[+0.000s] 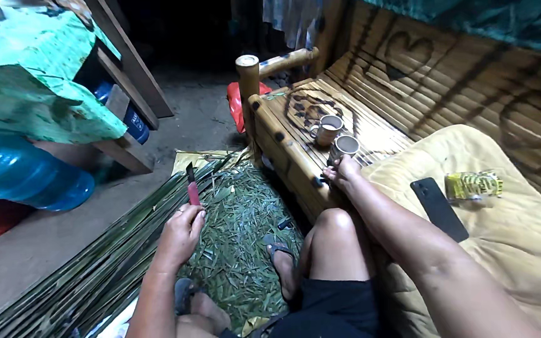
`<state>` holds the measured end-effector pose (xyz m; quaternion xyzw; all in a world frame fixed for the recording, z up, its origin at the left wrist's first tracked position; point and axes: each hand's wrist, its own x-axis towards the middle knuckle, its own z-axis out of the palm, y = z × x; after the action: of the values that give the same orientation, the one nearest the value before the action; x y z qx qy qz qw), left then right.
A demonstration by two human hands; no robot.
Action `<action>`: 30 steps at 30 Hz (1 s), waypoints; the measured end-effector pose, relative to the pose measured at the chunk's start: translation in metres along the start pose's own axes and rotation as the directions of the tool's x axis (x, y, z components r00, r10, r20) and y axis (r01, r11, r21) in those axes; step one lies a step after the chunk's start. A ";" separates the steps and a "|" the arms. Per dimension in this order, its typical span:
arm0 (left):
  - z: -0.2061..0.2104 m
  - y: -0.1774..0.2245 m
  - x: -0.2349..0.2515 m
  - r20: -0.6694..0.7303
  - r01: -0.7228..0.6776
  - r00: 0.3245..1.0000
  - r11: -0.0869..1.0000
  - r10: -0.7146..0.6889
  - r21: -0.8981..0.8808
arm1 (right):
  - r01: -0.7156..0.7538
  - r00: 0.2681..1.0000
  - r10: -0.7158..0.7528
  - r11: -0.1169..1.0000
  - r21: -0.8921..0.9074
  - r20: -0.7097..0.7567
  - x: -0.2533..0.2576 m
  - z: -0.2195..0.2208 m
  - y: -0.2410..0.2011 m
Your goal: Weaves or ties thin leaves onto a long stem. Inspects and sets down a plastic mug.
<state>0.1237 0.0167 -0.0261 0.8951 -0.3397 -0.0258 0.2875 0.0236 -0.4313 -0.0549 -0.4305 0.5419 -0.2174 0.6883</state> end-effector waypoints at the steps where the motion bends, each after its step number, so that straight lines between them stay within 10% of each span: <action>1: 0.000 0.002 -0.001 0.009 0.000 1.000 1.000 0.000 -0.021 | -0.008 1.000 0.008 1.000 0.007 0.014 0.000 0.000 0.000; 13: -0.002 0.022 0.003 0.089 0.088 0.995 0.867 -0.050 -0.491 | 0.163 0.936 -0.140 0.985 -0.046 0.322 -0.112 0.010 0.033; 24: 0.006 0.032 0.004 0.237 0.165 0.971 0.609 0.038 -0.776 | 0.311 0.339 0.036 0.939 -0.148 0.940 -0.163 0.126 0.085; 30: 0.007 0.032 0.003 0.223 0.268 0.962 0.706 -0.158 -0.656 | 0.339 0.421 -0.005 0.928 -0.153 0.907 -0.163 0.148 0.091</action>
<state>0.1050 -0.0079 -0.0149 0.7561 -0.2215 -0.2486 0.5634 0.0943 -0.2051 -0.0326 -0.6365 0.0750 0.0616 0.7651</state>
